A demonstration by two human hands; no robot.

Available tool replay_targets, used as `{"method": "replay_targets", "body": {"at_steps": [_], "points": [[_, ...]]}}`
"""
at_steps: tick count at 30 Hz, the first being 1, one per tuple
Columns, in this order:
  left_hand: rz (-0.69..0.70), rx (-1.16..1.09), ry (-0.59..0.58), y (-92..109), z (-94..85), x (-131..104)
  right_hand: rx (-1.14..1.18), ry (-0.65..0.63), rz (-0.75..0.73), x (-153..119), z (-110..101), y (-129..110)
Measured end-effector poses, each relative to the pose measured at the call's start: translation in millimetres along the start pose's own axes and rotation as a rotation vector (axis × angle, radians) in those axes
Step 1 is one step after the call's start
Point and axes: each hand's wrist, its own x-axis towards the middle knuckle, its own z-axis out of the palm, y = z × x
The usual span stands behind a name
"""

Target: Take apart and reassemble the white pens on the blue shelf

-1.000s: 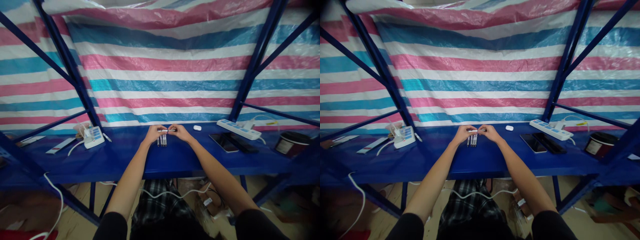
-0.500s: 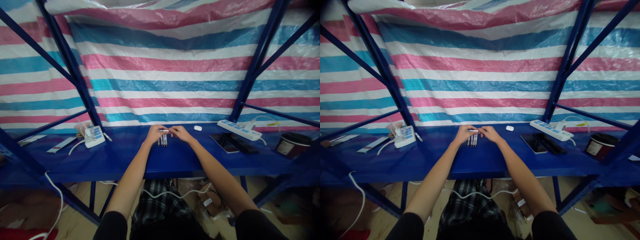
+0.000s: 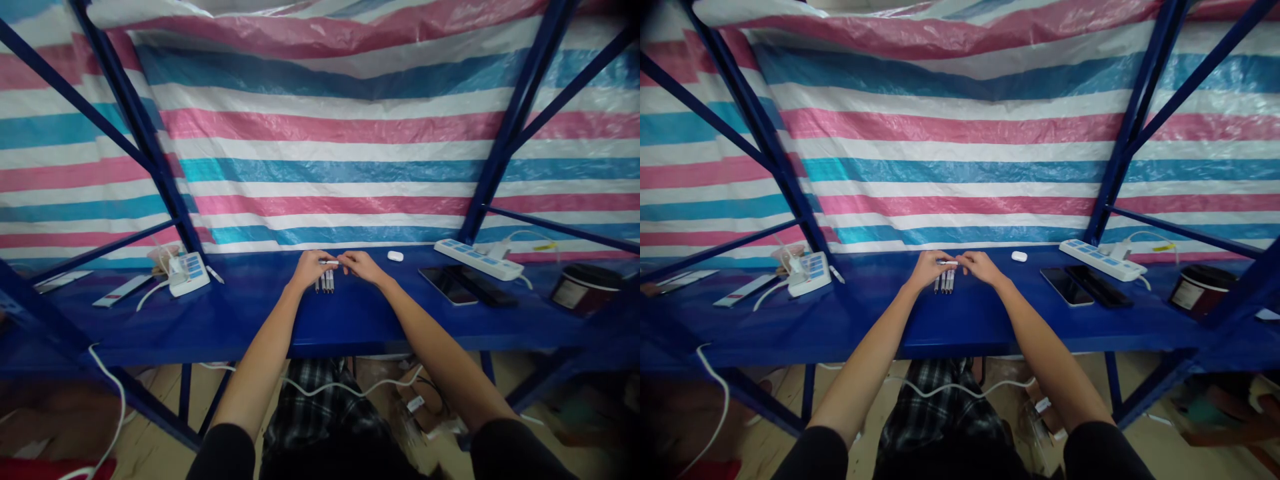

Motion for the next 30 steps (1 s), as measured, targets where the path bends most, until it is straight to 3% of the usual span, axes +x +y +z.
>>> {"method": "replay_targets", "body": {"at_steps": [16,18,20,22,25,27,30], "points": [[-0.023,0.054,-0.035,0,-0.9,1,0.036,-0.044,-0.011,3,-2,8],[-0.027,0.086,0.032,2,-3.0,2,0.053,-0.011,-0.019,3,0,6],[-0.074,0.061,0.172,3,-4.7,3,0.094,0.040,-0.017,2,3,3],[-0.200,-0.074,0.282,3,-4.6,5,0.152,0.058,-0.004,3,6,1],[-0.400,-0.451,0.213,4,-2.0,8,0.241,-0.007,0.015,4,12,-1],[-0.439,-0.726,0.160,6,-2.1,10,0.288,-0.063,0.025,5,15,-2],[-0.461,-1.052,0.295,7,-10.1,11,0.316,-0.083,0.047,6,17,-1]]}}
